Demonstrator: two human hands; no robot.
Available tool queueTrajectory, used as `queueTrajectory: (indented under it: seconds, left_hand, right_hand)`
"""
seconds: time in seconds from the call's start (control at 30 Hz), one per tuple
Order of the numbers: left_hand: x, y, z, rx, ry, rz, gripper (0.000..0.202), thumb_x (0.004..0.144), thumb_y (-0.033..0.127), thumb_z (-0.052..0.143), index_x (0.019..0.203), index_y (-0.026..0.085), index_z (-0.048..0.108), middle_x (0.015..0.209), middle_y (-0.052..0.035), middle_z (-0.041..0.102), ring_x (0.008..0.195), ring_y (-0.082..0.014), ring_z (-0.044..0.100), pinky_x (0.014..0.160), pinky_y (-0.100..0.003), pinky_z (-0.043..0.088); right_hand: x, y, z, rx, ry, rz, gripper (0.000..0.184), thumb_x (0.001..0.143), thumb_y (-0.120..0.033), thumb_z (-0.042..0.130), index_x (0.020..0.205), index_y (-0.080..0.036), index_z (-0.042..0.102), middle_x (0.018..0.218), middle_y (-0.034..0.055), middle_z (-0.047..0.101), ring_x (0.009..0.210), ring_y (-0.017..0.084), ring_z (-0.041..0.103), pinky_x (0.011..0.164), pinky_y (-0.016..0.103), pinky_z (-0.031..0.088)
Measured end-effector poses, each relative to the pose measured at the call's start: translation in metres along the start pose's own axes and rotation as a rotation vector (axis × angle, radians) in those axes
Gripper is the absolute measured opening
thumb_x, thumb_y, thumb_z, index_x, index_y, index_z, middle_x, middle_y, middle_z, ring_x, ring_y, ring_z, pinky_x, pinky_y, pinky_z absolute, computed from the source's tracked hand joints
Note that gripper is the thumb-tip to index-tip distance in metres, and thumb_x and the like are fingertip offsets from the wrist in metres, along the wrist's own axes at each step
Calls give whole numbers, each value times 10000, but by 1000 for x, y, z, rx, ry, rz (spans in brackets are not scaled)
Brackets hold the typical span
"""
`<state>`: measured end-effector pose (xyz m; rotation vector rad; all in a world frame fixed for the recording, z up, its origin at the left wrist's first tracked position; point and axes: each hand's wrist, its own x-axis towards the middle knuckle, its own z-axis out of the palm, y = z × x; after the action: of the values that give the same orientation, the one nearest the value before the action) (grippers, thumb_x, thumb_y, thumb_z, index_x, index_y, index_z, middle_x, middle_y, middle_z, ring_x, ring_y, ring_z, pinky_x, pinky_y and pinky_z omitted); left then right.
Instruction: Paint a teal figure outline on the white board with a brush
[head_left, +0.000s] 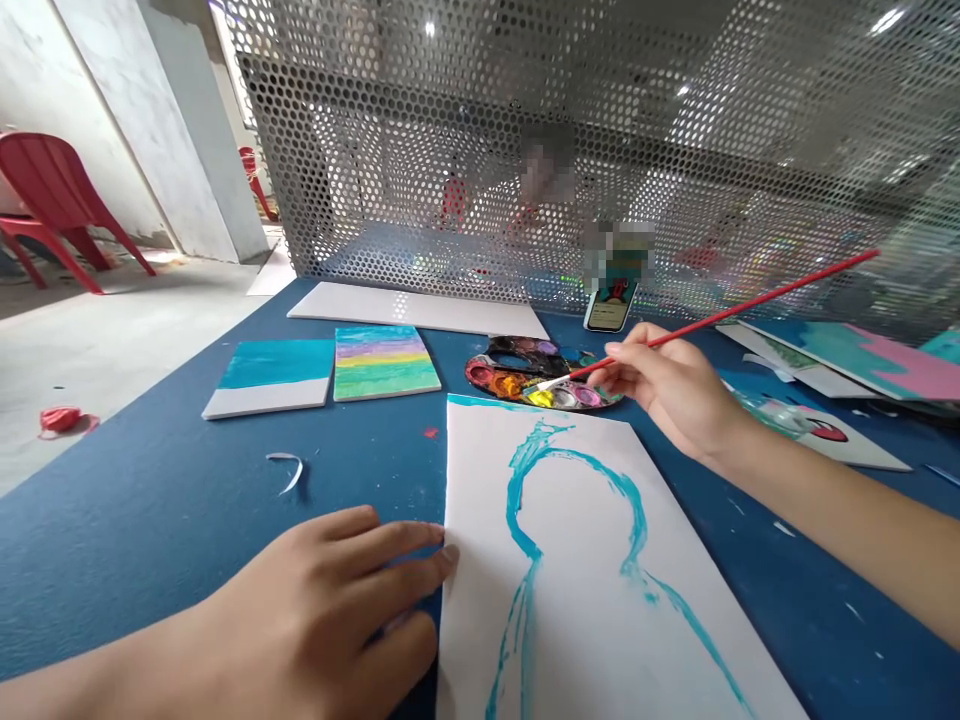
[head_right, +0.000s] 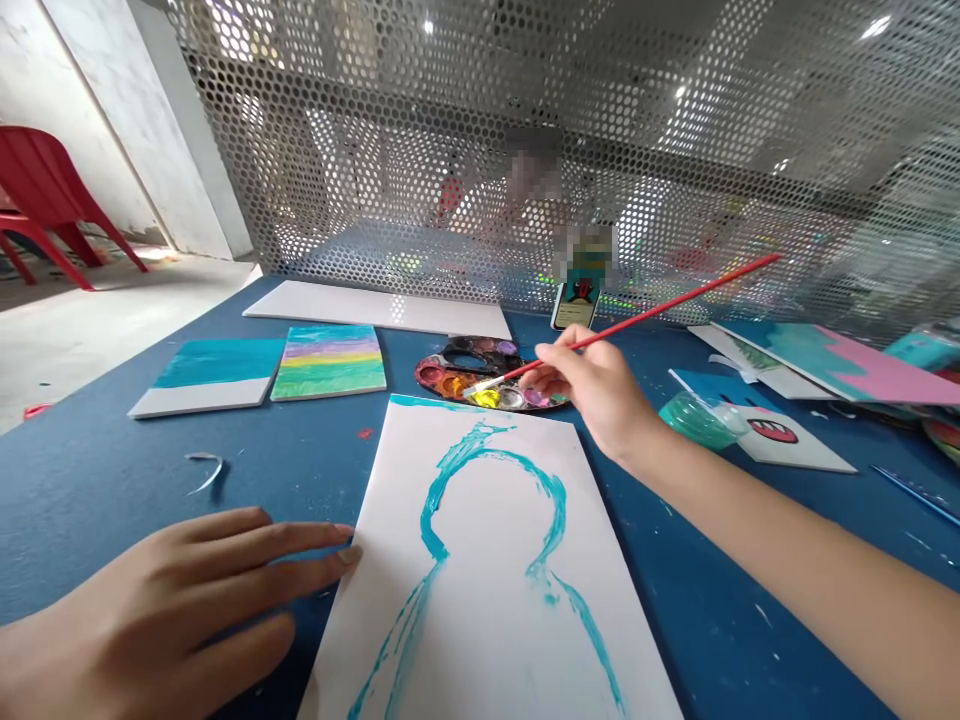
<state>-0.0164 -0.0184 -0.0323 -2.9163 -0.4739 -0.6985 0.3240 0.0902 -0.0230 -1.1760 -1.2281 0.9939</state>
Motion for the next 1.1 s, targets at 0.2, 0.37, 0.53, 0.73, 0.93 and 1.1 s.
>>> queueTrajectory:
  seconds: [0.2, 0.37, 0.53, 0.73, 0.93, 1.1]
  left_hand:
    - [-6, -18, 0, -52, -7, -267, 202, 1110, 381, 554, 999, 259, 672, 1213, -78, 825, 1175, -262, 787, 932, -355, 617]
    - [-3, -16, 0, -37, -46, -286, 283, 1121, 459, 527, 1082, 264, 728, 1237, -87, 816, 1194, -286, 769, 942, -381, 606]
    - [-2, -13, -4, -45, -69, -281, 362, 1133, 489, 475, 1038, 261, 740, 1182, -85, 819, 1084, -259, 780, 901, -361, 623]
    - [8, -47, -10, 18, -120, -454, 441, 1157, 567, 476, 1122, 228, 756, 1161, -94, 793, 1082, -277, 762, 975, -437, 637]
    - [52, -127, -14, 142, -301, -608, 380, 1095, 433, 732, 1377, 186, 672, 1364, -107, 698, 1145, -259, 733, 970, -468, 656]
    - [97, -195, -10, 288, -354, -635, 410, 1087, 426, 742, 1410, 188, 659, 1417, -117, 676, 1209, -283, 717, 1015, -504, 642]
  right_hand:
    - [-21, 9, -40, 77, 144, 72, 441, 608, -381, 1012, 664, -286, 585, 583, -96, 654, 660, 136, 747, 791, 276, 629]
    - [-28, 17, -42, 132, 143, 123, 450, 658, -383, 972, 681, -286, 533, 629, -89, 692, 712, 185, 765, 874, 406, 652]
    - [-30, 11, -47, 146, 120, 158, 424, 667, -367, 981, 724, -292, 569, 667, -68, 726, 767, 203, 780, 956, 472, 648]
    - [-9, 13, -68, 157, 127, 196, 341, 839, -364, 901, 726, -290, 588, 756, 22, 769, 752, 235, 756, 819, 488, 664]
    - [11, 24, -72, 235, 146, 270, 221, 1089, -387, 702, 956, -210, 709, 957, 16, 766, 825, 162, 729, 803, 368, 654]
    - [14, 28, -71, 262, 126, 274, 229, 1093, -386, 703, 944, -212, 714, 967, 20, 773, 833, 160, 731, 800, 356, 650]
